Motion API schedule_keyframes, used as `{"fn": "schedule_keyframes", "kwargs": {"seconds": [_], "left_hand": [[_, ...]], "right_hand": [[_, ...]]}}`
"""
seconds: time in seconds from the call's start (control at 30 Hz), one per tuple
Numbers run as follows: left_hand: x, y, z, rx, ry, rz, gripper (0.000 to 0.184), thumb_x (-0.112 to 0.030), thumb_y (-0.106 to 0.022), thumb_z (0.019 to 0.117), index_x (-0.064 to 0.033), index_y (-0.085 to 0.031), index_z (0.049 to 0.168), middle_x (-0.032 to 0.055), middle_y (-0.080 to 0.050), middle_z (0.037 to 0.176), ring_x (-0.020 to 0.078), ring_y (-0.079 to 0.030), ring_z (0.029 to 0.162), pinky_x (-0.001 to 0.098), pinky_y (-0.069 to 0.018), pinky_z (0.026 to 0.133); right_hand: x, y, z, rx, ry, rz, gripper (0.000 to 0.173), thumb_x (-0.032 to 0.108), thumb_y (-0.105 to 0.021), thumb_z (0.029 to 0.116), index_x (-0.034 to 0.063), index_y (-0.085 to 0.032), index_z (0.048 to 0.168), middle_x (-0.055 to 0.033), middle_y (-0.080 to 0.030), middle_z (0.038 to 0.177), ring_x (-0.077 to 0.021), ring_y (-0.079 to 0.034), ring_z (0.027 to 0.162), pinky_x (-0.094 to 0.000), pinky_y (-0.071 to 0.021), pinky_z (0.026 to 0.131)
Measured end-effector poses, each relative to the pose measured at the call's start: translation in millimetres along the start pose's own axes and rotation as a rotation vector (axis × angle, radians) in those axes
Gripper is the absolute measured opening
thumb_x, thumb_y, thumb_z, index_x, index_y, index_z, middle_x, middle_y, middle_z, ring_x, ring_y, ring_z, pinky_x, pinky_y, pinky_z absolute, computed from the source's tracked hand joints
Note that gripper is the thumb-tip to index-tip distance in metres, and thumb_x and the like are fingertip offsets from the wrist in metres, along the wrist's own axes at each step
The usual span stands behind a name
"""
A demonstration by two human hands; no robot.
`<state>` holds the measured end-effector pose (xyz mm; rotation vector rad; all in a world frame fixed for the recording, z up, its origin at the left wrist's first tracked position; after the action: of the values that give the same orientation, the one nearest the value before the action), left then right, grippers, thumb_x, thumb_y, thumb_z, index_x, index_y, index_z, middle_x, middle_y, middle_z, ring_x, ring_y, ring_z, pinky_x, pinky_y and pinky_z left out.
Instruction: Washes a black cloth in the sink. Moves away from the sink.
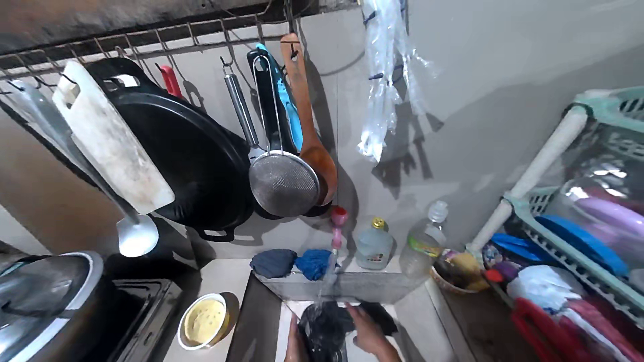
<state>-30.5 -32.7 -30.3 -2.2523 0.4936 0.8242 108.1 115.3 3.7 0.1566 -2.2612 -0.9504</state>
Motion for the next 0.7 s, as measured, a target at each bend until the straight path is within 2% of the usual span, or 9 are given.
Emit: {"fn": "schedule_keyframes", "kwargs": {"seconds": [0.07,0.13,0.23,0.33,0.43,0.5,0.57,0.63,0.7], "left_hand": [[-17.4,-18.2,-8.9,0.037,-0.062,0.110,0.048,-0.038,-0.028,0.1107,-0.0031,-0.049,0.136,0.0131,-0.069,0.112,0.0196,-0.067,0.096,0.0410,-0.0565,0.085],[-45.8,-35.8,-20.2,0.088,-0.154,0.199,0.054,-0.004,-0.056,0.0996,0.0029,-0.032,0.148,0.0203,-0.061,0.124,0.0228,-0.064,0.106,0.0410,-0.0551,0.093],[-98.5,-64.7,-52.5,0.092,-0.271,0.319,0.069,0.016,-0.064,0.0857,0.0064,-0.031,0.146,0.0214,-0.060,0.125,0.0209,-0.066,0.106,0.0374,-0.0572,0.092],[-148.7,-63.8,-92.6,0.159,-0.422,0.298,0.048,0.017,-0.053,0.0838,0.0018,-0.045,0.129,0.0058,-0.069,0.103,0.0098,-0.070,0.089,0.0300,-0.0604,0.081],[-160.5,-29.1,-92.6,0.231,-0.504,-0.139,0.033,0.009,-0.047,0.0804,-0.0111,-0.060,0.103,0.0015,-0.077,0.088,0.0097,-0.074,0.077,0.0286,-0.0629,0.070],[-137.3,-20.0,-72.6,0.159,-0.450,-0.468,0.028,-0.017,-0.042,0.0956,-0.0145,-0.069,0.096,0.0037,-0.077,0.086,0.0138,-0.075,0.077,0.0339,-0.0636,0.067],[-106.6,-32.0,-54.7,0.054,-0.325,-0.346,0.051,-0.053,-0.025,0.1083,-0.0172,-0.060,0.118,0.0008,-0.075,0.098,0.0131,-0.073,0.090,0.0375,-0.0629,0.077],[-72.5,-46.8,-32.8,0.038,-0.192,-0.164,0.061,-0.056,-0.018,0.1085,-0.0124,-0.058,0.125,0.0037,-0.072,0.103,0.0146,-0.069,0.095,0.0391,-0.0593,0.084],[-44.6,-55.1,-4.0,0.023,-0.165,-0.172,0.057,-0.047,-0.021,0.1108,-0.0124,-0.063,0.094,0.0013,-0.071,0.079,0.0111,-0.069,0.073,0.0313,-0.0591,0.069]], "right_hand": [[13.2,-23.1,13.0,0.021,0.060,-0.046,0.107,0.002,-0.083,0.0780,0.0236,-0.024,0.165,-0.0227,-0.019,0.169,-0.0526,-0.023,0.150,-0.0773,-0.0253,0.112],[20.0,-36.1,25.8,0.007,0.081,-0.016,0.100,0.005,-0.084,0.0759,0.0187,-0.033,0.162,-0.0170,-0.016,0.171,-0.0476,-0.013,0.155,-0.0758,-0.0177,0.116],[12.9,-37.9,38.9,-0.015,-0.060,0.202,0.075,0.017,-0.081,0.0848,0.0016,-0.048,0.150,-0.0249,-0.041,0.157,-0.0422,-0.035,0.148,-0.0630,-0.0282,0.119],[-11.9,-24.1,36.3,-0.202,-0.102,0.834,0.054,0.010,-0.066,0.0987,-0.0082,-0.046,0.146,-0.0315,-0.051,0.146,-0.0407,-0.050,0.137,-0.0556,-0.0399,0.115],[-13.3,-5.5,19.3,-0.436,-0.095,1.620,0.033,0.017,-0.035,0.1100,0.0005,-0.047,0.136,-0.0145,-0.061,0.116,-0.0197,-0.061,0.101,-0.0392,-0.0530,0.085],[3.5,-3.1,11.7,-0.433,-0.024,1.981,0.038,0.033,-0.026,0.1071,0.0100,-0.053,0.122,-0.0058,-0.065,0.103,-0.0153,-0.065,0.091,-0.0375,-0.0555,0.076],[36.6,-7.1,5.7,-0.367,0.218,1.975,0.049,0.026,-0.021,0.1017,0.0079,-0.061,0.122,-0.0041,-0.074,0.112,-0.0133,-0.070,0.099,-0.0347,-0.0589,0.082],[80.2,-15.0,-13.9,-0.334,0.416,1.664,0.041,0.010,-0.030,0.0973,-0.0031,-0.060,0.122,-0.0081,-0.071,0.117,-0.0115,-0.067,0.106,-0.0310,-0.0554,0.093],[119.5,-20.9,-38.7,-0.478,0.566,1.221,0.021,0.002,-0.054,0.0911,-0.0090,-0.068,0.103,-0.0091,-0.074,0.098,-0.0091,-0.070,0.094,-0.0296,-0.0575,0.091]]}}
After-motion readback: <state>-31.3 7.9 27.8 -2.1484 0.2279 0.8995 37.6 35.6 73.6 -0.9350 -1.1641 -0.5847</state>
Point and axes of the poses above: each hand's wrist, its own z-axis towards the middle knuckle, its own y-axis out of the back of the hand, x = y × z, the point moved 5 cm from there along z, towards the middle knuckle
